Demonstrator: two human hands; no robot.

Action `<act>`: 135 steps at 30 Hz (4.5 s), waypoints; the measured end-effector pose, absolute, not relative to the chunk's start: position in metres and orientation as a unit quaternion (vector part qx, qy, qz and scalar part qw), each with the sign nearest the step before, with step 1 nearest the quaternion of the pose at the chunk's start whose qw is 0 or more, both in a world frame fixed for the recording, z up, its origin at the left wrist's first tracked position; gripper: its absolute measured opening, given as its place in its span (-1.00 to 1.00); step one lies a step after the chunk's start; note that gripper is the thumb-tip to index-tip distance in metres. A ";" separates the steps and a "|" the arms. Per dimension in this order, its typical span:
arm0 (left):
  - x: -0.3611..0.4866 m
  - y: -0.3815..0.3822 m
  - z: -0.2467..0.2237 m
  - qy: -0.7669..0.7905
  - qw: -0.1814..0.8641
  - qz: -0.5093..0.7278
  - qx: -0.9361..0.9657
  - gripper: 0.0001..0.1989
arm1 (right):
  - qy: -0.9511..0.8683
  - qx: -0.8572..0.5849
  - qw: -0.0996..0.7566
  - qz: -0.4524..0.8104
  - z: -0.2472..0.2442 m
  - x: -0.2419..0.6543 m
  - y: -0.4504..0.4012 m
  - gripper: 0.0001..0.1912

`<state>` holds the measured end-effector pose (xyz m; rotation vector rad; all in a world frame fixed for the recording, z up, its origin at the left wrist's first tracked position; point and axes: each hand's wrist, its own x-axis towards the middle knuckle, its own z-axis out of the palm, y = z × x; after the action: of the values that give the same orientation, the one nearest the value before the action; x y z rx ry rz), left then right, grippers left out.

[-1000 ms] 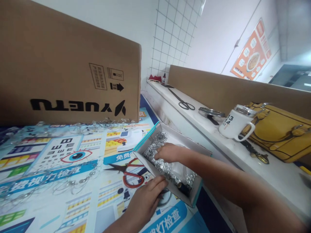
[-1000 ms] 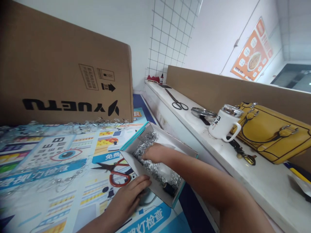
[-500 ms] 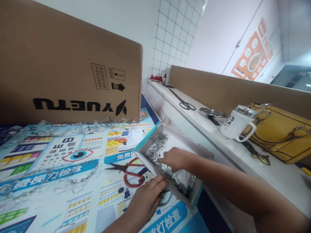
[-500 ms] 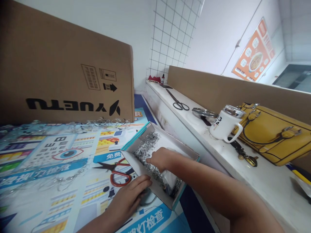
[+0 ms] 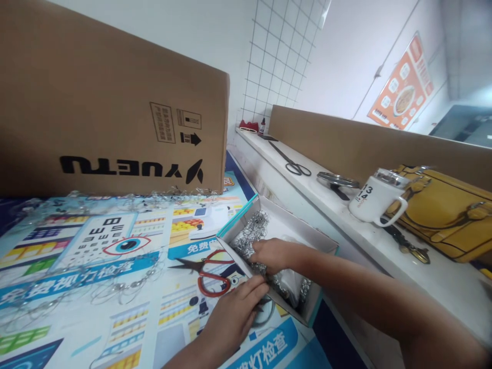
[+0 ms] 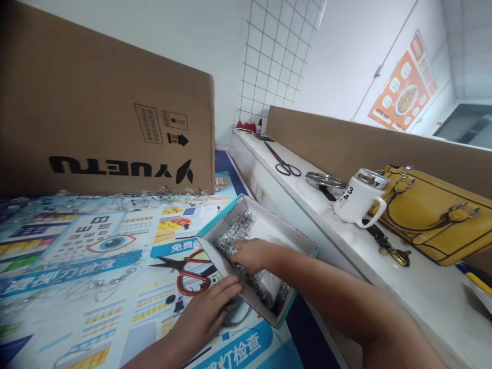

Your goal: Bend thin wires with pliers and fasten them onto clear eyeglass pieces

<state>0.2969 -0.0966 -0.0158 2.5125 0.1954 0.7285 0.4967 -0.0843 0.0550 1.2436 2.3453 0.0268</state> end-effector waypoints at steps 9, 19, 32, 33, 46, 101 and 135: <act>0.297 -0.096 -0.015 0.082 0.264 0.268 0.923 -0.47 | 0.828 0.507 0.237 0.049 0.047 0.488 -0.091 -0.84; 0.301 -0.095 -0.018 0.089 0.258 0.261 0.926 -0.48 | 0.764 0.607 0.216 0.024 0.067 0.514 -0.068 -0.79; 0.312 -0.097 0.004 0.121 0.249 0.212 0.937 -0.60 | 0.672 0.739 -0.016 -0.040 0.111 0.541 -0.072 -0.86; 0.314 -0.096 0.009 0.122 0.247 0.207 0.939 -0.60 | 0.665 0.744 -0.046 -0.044 0.114 0.542 -0.073 -0.86; 0.321 -0.098 0.043 0.115 0.221 0.210 0.945 -0.56 | 0.631 0.670 -0.294 -0.258 0.152 0.493 -0.065 -0.85; 0.100 -0.142 0.005 0.246 0.786 0.182 0.537 -0.80 | 0.820 0.472 -0.124 -0.298 0.091 0.290 -0.085 -0.36; 0.101 -0.140 0.003 0.254 0.794 0.169 0.526 -0.82 | 0.493 0.712 -0.476 -0.150 0.152 0.503 -0.131 -0.56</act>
<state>0.1007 -0.1401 0.0032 1.1308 0.5461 0.3633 0.5029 -0.1311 0.1519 3.3485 2.3192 -0.7068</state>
